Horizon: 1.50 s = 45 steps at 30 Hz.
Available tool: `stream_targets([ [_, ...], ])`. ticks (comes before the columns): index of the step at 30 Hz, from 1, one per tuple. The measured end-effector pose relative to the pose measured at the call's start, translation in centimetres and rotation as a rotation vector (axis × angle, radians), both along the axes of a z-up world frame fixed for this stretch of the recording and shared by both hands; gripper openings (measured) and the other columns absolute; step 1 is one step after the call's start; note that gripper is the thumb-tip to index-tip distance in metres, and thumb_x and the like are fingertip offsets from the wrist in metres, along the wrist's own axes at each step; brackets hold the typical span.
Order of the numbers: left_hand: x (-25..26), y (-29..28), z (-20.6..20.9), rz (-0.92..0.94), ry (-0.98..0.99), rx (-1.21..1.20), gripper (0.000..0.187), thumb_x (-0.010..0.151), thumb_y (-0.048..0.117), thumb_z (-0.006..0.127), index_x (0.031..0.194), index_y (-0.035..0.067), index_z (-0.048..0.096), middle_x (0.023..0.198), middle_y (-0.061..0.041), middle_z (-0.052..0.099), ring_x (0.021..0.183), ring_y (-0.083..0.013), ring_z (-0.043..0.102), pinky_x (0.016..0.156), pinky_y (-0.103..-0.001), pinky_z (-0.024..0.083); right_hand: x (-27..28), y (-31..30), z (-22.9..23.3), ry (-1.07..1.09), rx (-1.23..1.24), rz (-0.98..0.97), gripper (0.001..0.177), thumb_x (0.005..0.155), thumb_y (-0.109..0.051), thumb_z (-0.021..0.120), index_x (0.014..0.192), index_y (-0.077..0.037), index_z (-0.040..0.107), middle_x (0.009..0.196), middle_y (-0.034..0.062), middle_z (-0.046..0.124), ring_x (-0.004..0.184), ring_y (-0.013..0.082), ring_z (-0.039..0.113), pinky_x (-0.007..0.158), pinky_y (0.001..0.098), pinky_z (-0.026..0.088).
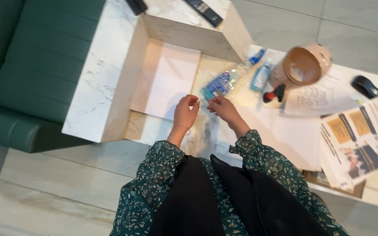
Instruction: Sorting and organizing various flyers and documents on a desk.
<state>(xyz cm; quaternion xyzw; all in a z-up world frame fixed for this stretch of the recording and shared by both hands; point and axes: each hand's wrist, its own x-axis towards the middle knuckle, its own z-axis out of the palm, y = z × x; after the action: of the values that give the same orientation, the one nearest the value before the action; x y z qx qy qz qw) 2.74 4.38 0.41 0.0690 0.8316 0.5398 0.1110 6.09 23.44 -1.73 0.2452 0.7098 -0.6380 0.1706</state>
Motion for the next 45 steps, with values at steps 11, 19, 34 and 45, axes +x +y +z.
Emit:
stream_targets([
  [11, 9.1, 9.3, -11.5, -0.191, -0.305, -0.248, 0.059, 0.086, 0.046, 0.073, 0.121, 0.000, 0.060, 0.109, -0.018, 0.071, 0.101, -0.0336, 0.069, 0.090, -0.042, 0.054, 13.5, 14.0, 5.2, -0.034, 0.788, -0.106, 0.032, 0.090, -0.033, 0.072, 0.109, -0.007, 0.067, 0.101, 0.0125, 0.070, 0.094, 0.0290, 0.067, 0.080, 0.0425, 0.052],
  [19, 14.5, 13.3, -11.2, -0.154, -0.339, -0.284, 0.064, 0.083, 0.048, 0.072, 0.126, 0.002, 0.060, 0.121, -0.020, 0.066, 0.109, -0.0351, 0.066, 0.095, -0.042, 0.052, 21.7, 18.7, 10.3, -0.163, 1.344, -0.198, 0.047, 0.083, -0.030, 0.079, 0.118, -0.005, 0.060, 0.124, 0.0204, 0.052, 0.117, 0.0413, 0.053, 0.087, 0.0607, 0.046],
  [34, 18.0, 15.8, -11.7, -0.149, -0.119, -0.388, 0.061, 0.083, 0.045, 0.073, 0.127, 0.004, 0.062, 0.136, -0.022, 0.051, 0.124, -0.0425, 0.051, 0.106, -0.048, 0.043, 26.5, 24.8, 7.2, -0.151, 0.691, -0.254, 0.038, 0.098, -0.031, 0.064, 0.119, 0.000, 0.069, 0.103, 0.0192, 0.074, 0.095, 0.0331, 0.070, 0.086, 0.0411, 0.053],
  [45, 16.9, 14.8, -9.8, -0.115, -0.268, -0.245, 0.056, 0.087, 0.052, 0.067, 0.115, 0.003, 0.070, 0.121, -0.020, 0.068, 0.107, -0.0324, 0.068, 0.095, -0.039, 0.052, 23.5, 19.7, 19.6, 0.127, 0.257, -0.098, 0.041, 0.082, -0.027, 0.083, 0.112, -0.001, 0.075, 0.094, 0.0076, 0.078, 0.074, 0.0128, 0.071, 0.070, 0.0271, 0.058],
])
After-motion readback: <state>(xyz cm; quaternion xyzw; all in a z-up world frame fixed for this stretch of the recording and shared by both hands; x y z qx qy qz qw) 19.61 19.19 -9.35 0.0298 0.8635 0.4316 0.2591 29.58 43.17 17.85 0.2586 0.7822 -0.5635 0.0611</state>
